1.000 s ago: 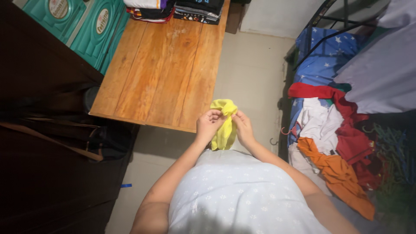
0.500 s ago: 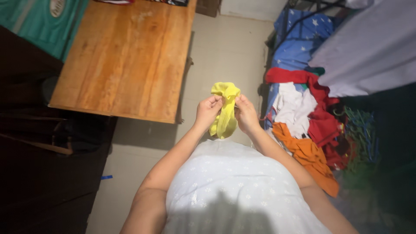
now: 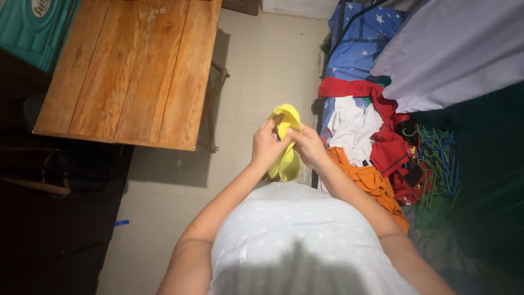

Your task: The person folds a black t-shirt on a wooden table, smoothing it out and folding it into a compact rectangle before placing it on a stack. They then pick up another black t-shirt from a pile on the bed, unfold it, and fold it on the table. Finally, they pick up a yellow t-shirt from the bed and begin to unfold it.

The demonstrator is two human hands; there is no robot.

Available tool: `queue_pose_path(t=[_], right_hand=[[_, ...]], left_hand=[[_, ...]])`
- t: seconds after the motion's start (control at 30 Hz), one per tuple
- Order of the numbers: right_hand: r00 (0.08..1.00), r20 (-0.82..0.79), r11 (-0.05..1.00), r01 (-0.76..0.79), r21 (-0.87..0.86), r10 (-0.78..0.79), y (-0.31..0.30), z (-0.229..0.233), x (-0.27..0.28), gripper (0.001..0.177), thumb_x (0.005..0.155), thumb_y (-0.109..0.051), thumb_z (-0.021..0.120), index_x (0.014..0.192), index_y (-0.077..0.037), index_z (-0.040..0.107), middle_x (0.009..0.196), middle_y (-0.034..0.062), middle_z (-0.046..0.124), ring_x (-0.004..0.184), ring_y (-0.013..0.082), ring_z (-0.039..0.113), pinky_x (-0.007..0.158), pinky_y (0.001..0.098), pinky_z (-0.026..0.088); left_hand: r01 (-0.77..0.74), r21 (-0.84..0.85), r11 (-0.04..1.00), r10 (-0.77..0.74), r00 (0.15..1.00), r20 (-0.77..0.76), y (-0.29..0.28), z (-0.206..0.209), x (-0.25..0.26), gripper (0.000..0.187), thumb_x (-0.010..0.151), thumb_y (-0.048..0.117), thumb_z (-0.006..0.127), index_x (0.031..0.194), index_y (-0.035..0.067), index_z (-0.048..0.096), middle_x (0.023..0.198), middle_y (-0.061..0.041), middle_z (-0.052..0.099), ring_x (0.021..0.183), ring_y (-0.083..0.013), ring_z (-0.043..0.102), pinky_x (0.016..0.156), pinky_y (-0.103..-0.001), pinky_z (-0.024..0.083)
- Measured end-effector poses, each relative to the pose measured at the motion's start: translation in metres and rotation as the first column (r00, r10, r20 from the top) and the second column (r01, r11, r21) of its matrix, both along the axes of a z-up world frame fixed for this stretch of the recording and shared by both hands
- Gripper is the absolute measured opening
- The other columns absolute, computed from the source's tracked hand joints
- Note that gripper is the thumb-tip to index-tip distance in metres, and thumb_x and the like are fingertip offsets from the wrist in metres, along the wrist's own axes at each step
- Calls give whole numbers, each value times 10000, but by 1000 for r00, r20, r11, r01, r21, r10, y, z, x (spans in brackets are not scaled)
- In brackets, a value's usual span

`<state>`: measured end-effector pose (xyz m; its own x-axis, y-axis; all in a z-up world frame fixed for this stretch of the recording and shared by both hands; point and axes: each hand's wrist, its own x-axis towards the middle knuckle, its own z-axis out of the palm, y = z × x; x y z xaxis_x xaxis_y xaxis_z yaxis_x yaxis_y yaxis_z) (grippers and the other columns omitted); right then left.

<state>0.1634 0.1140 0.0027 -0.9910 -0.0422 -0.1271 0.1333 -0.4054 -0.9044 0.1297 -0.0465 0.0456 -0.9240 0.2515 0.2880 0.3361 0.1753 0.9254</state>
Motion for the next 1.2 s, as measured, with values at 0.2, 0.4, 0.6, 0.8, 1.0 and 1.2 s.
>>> queue_pose_path(t=[0.2, 0.4, 0.6, 0.8, 1.0, 1.2], right_hand=[[994, 35, 961, 108, -256, -102, 5, -4, 2, 326, 1072, -116, 438, 1367, -21, 539, 1278, 118, 648, 1099, 211, 685, 900, 351, 593], [988, 66, 954, 152, -260, -140, 17, -25, -3, 347, 1064, -90, 422, 1387, -36, 537, 1272, 124, 649, 1063, 211, 679, 811, 338, 573], [959, 240, 849, 248, -467, -148, 54, -23, -24, 394, 987, -113, 387, 1296, 63, 558, 1270, 207, 682, 1160, 323, 688, 1012, 429, 557], [945, 327, 834, 200, -515, -25, 47, -39, -42, 295, 1006, -126, 465, 1216, 40, 590, 1198, 204, 673, 1107, 341, 671, 1001, 480, 539], [986, 156, 765, 51, -642, 65, 42, 1, -44, 284, 1028, -150, 500, 1170, 56, 633, 1153, 213, 690, 1054, 341, 684, 954, 488, 555], [980, -66, 852, 130, -508, -189, 125, 101, -29, 381, 1020, -274, 531, 1210, 44, 617, 1230, 220, 670, 1142, 372, 675, 1065, 521, 520]], left_hand=[[-53, -236, 970, 1, 977, -214, 2, -25, 1, 261, 892, 137, 706, 1143, 64, 705, 983, -109, 711, 785, -244, 710, 724, -357, 583], [7, -213, 977, 2, 999, 42, -3, -47, -21, 245, 860, 131, 691, 1078, 49, 767, 893, -141, 751, 763, -245, 742, 715, -363, 600], [-93, 637, 766, -370, 745, 555, -32, -103, -76, 376, 947, 252, 644, 1204, -21, 616, 1115, -170, 726, 1028, -286, 712, 889, -434, 590], [131, -166, 977, -74, 947, 312, -33, -37, -51, 638, 837, 225, 794, 1390, 146, 485, 1269, -153, 598, 1169, -308, 593, 978, -426, 498], [26, -674, 738, 146, 970, 197, -13, -84, -20, 557, 783, 87, 741, 1297, 293, 679, 1211, -93, 607, 1154, -313, 622, 938, -423, 531], [151, -610, 778, 100, 929, 357, -64, -180, -84, 320, 962, 275, 679, 1241, 151, 777, 1194, -149, 771, 1122, -313, 724, 953, -387, 561]])
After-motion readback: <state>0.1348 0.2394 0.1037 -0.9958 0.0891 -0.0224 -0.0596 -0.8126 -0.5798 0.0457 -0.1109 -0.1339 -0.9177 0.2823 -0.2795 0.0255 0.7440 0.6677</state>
